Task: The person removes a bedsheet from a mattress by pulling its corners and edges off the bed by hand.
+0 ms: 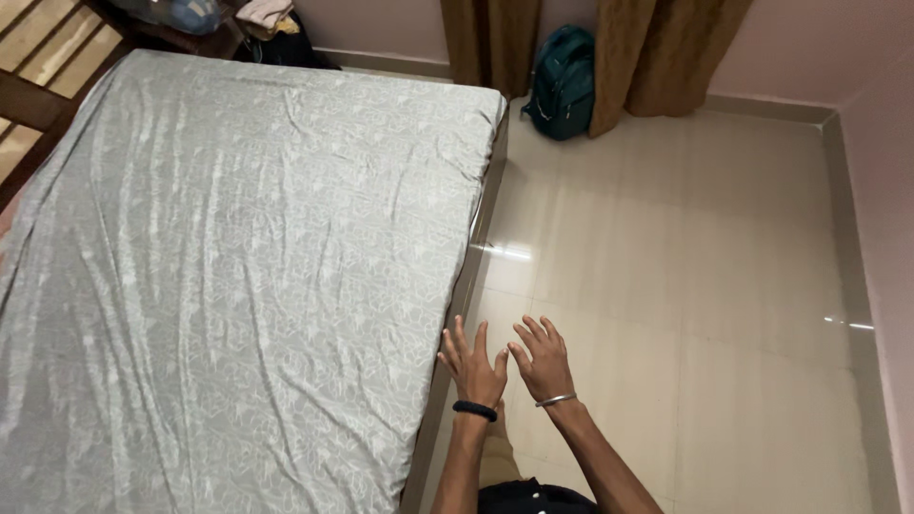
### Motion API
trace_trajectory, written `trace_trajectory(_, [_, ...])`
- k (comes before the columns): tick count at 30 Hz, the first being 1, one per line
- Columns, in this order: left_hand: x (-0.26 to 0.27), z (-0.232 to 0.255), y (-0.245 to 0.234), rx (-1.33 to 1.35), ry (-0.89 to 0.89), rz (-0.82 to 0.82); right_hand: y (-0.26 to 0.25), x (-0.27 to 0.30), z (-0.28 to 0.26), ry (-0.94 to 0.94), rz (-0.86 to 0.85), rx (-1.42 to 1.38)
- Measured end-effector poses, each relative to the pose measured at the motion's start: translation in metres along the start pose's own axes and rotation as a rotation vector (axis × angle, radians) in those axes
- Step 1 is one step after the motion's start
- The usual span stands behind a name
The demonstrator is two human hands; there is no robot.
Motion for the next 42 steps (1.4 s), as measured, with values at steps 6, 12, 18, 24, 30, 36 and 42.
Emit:
trace_trajectory(6, [-0.045,0.005,-0.004,-0.01,0.022,-0.004,0.008,-0.046,0.004,0.01,0.008,-0.031])
trace_trajectory(12, [-0.085,0.003,-0.001,0.022,0.044,0.018,0.018,-0.086,0.005,-0.004,0.031,-0.056])
trace_trajectory(18, [-0.114,0.006,0.009,0.051,0.087,0.022,0.021,-0.112,0.012,0.015,0.015,-0.05])
trace_trajectory(24, [-0.149,0.02,0.02,0.058,0.059,0.012,0.021,-0.149,0.036,0.017,0.011,-0.054])
trace_trajectory(30, [-0.203,0.054,0.029,0.048,0.04,0.054,0.015,-0.211,0.069,-0.027,0.011,-0.033])
trace_trajectory(36, [-0.241,0.091,0.045,0.036,0.001,0.038,0.007,-0.258,0.106,-0.057,-0.033,-0.035])
trace_trajectory(42, [-0.268,0.119,0.066,0.035,-0.03,0.037,-0.008,-0.29,0.133,-0.072,-0.056,-0.049])
Point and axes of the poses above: each hand's wrist, its own x-axis away from the middle knuckle, its own y-axis out of the palm, z = x × y, the point moved 6 cm from there along -x, towards the middle knuckle, and after that the axes turned 2 degrees about -y, right-handed, at the moved point
